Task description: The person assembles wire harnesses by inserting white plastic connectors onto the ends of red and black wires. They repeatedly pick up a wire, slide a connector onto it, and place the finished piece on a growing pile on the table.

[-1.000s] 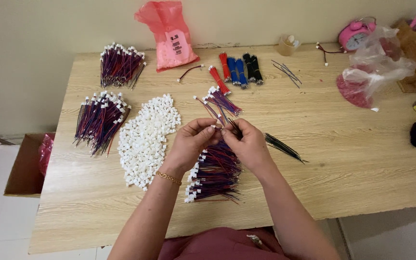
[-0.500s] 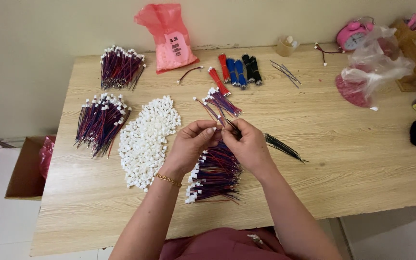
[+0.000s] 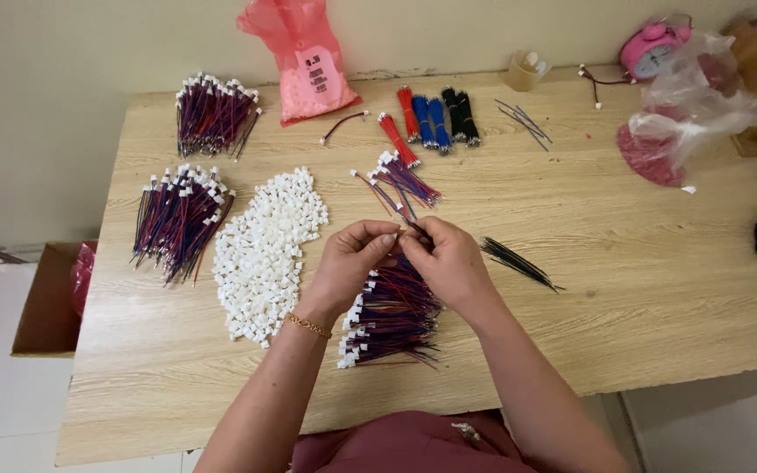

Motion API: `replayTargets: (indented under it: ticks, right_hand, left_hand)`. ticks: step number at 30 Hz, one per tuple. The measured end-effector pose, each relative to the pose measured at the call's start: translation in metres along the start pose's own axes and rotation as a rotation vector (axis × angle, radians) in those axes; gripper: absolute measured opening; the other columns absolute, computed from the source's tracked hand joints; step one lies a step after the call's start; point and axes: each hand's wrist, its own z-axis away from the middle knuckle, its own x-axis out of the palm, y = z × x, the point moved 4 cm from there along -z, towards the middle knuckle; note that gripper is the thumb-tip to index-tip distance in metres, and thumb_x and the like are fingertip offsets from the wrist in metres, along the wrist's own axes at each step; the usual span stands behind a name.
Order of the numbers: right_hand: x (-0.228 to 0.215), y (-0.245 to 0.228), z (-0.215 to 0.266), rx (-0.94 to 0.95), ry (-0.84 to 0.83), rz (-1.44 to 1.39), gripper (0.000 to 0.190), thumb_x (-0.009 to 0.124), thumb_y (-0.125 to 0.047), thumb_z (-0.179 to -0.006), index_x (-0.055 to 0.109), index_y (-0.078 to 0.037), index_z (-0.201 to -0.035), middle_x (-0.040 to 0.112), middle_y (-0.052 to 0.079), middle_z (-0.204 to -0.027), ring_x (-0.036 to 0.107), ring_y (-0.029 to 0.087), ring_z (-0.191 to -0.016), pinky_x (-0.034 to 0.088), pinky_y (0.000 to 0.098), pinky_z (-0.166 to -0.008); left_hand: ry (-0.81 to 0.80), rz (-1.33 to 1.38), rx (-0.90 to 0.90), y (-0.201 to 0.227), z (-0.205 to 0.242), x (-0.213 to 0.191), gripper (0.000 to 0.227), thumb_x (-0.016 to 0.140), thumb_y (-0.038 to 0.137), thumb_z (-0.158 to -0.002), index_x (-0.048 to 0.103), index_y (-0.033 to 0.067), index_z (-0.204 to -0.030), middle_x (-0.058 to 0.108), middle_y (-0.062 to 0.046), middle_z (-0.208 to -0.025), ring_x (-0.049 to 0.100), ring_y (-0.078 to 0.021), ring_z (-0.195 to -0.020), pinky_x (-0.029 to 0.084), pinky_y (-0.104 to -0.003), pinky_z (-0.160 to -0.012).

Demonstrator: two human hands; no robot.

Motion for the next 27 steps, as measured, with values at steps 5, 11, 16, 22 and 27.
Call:
replayTargets:
  ticks: [5,11,16,22,27]
  right_hand:
    - [0.021,0.046,-0.008,0.169,-0.136,-0.064,0.018,0.062,-0.022,-0.089,0.069,-0.007,-0.094,0.067,0.014,-0.075,0.064,0.025,-0.071,0.052,0.0401,-0.067]
    - [0.009,0.074,-0.026,0.304,-0.124,0.114,0.027,0.051,-0.028,-0.1,0.07,-0.008,-0.102,0.071,0.014,-0.083,0.069,0.031,-0.081,0.053,0.0416,-0.072]
    - [0.025,0.071,-0.038,0.238,-0.243,0.378,0.027,0.052,-0.028,-0.099,0.069,-0.008,-0.105,0.069,0.011,-0.081,0.069,0.024,-0.076,0.054,0.0324,-0.071]
    - [0.041,0.084,-0.049,0.343,-0.341,0.544,0.04,0.058,-0.04,-0.09,0.068,-0.004,-0.103,0.069,0.022,-0.095,0.066,0.04,-0.098,0.053,0.0507,-0.084]
    - [0.042,0.093,-0.048,0.23,-0.255,0.486,0.038,0.058,-0.039,-0.088,0.068,-0.004,-0.099,0.067,0.021,-0.086,0.068,0.04,-0.089,0.054,0.0481,-0.078]
  left_hand:
    - [0.019,-0.216,0.0,-0.003,-0.001,-0.006,0.018,0.066,0.007,-0.091,0.069,0.0003,-0.107,0.069,-0.01,-0.086,0.065,-0.0152,-0.082,0.058,-0.031,-0.073]
    - [0.084,-0.798,0.013,0.023,0.005,-0.018,0.017,0.069,0.017,-0.089,0.074,0.0164,-0.105,0.072,-0.006,-0.094,0.069,-0.0197,-0.082,0.056,-0.034,-0.072]
    - [0.13,-0.997,0.092,0.027,-0.007,-0.021,0.02,0.07,0.018,-0.085,0.074,0.0175,-0.104,0.069,-0.007,-0.099,0.068,-0.0256,-0.08,0.056,-0.036,-0.069]
    - [0.129,-0.988,-0.029,0.021,-0.023,-0.026,0.022,0.068,0.024,-0.087,0.073,0.0195,-0.107,0.071,-0.006,-0.1,0.07,-0.0231,-0.082,0.056,-0.037,-0.07]
    - [0.16,-0.833,-0.087,0.037,-0.021,-0.012,0.032,0.062,0.027,-0.09,0.068,0.0144,-0.118,0.073,-0.01,-0.096,0.071,-0.0256,-0.084,0.054,-0.039,-0.071]
